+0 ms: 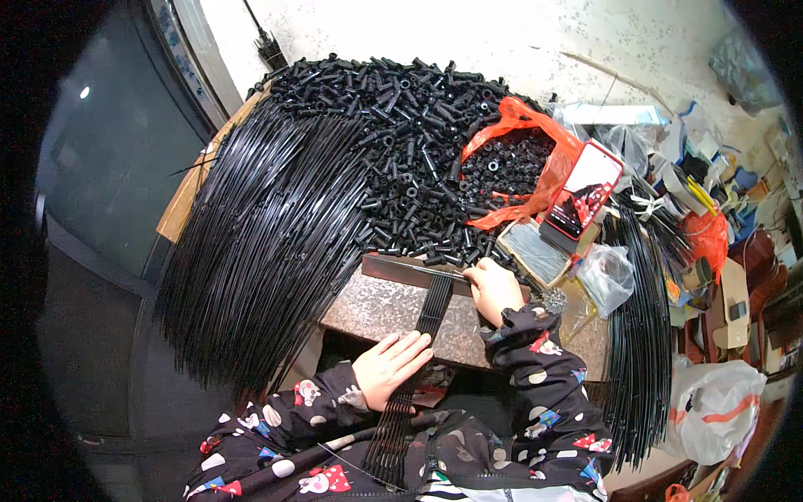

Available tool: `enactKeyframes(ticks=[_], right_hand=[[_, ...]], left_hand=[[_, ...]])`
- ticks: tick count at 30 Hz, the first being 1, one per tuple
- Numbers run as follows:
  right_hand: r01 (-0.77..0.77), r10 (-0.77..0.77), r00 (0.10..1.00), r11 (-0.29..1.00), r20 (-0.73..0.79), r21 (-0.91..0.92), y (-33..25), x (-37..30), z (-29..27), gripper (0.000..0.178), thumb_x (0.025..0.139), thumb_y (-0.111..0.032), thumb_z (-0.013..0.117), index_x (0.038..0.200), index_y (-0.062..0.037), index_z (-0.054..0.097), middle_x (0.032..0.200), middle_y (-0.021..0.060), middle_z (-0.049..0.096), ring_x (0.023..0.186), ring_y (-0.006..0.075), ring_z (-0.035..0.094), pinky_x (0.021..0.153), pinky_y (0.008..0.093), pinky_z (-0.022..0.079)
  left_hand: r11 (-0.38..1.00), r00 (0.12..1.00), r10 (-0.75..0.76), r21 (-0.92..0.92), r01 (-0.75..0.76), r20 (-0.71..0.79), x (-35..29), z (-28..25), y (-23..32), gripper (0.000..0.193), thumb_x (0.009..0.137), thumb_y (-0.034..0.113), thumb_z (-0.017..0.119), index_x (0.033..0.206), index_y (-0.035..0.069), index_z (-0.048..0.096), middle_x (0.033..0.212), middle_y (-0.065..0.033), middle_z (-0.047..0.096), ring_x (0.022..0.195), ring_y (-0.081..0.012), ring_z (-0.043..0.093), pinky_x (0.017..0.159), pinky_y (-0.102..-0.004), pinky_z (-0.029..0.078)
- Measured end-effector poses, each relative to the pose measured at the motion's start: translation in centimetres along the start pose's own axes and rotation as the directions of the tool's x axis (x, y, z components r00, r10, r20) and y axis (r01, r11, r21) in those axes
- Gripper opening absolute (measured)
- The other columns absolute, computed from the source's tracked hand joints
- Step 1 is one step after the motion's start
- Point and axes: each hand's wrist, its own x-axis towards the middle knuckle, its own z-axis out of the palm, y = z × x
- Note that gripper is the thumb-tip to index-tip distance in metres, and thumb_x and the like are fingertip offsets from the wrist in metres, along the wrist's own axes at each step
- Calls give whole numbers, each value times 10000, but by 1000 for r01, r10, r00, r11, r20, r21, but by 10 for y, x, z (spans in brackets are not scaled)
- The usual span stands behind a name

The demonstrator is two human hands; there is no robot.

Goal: Assemble black cable housings into plastic connectors using pliers.

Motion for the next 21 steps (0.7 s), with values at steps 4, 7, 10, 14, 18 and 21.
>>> enactKeyframes(ticks=[4,7,10,14,18,21], right_hand=[[32,-32,999,999,-5,32,0,5,5,126,716,-32,585,835,-53,623,749,106,550,695,283,572,620,340,463],[64,-65,996,998,57,28,5,11,4,120,729,-70,571,838,-68,622,785,95,554,707,285,574,639,344,470],[98,-104,988,994,113,55,10,16,-5,122,721,-77,573,833,-75,623,773,93,551,709,281,573,630,341,466],[115,-118,976,993,185,27,12,21,-2,107,730,-97,558,816,-80,620,760,98,542,729,282,563,637,354,455],[126,-131,968,991,212,37,11,26,1,107,743,-87,531,814,-79,611,761,105,541,732,293,558,642,364,451],[145,-148,980,989,131,38,13,27,12,93,744,-131,551,790,-52,566,753,108,537,741,288,554,648,365,450]], left_hand=[[1000,1000,1,8,-1,-9,-2,1,0,942,585,523,647,1279,-20,314,1358,-209,268,1266,-329,260,1005,-444,237],[1000,999,2,16,-1,-37,-3,3,0,935,589,514,645,1280,-22,312,1356,-210,272,1265,-330,263,1005,-441,238],[1000,999,15,5,-15,-35,-2,2,0,926,597,507,639,1280,-24,310,1355,-210,275,1263,-329,269,1004,-436,240],[1000,999,21,16,-21,-31,-4,1,-1,919,605,503,634,1280,-29,309,1354,-211,276,1263,-326,272,1007,-427,237],[1000,999,22,22,-21,-24,-4,-1,1,917,610,508,631,1278,-32,309,1352,-212,278,1262,-328,271,1012,-422,230],[999,999,22,26,-21,-33,-3,0,0,920,612,515,629,1278,-34,309,1351,-213,279,1261,-331,270,1015,-421,227]])
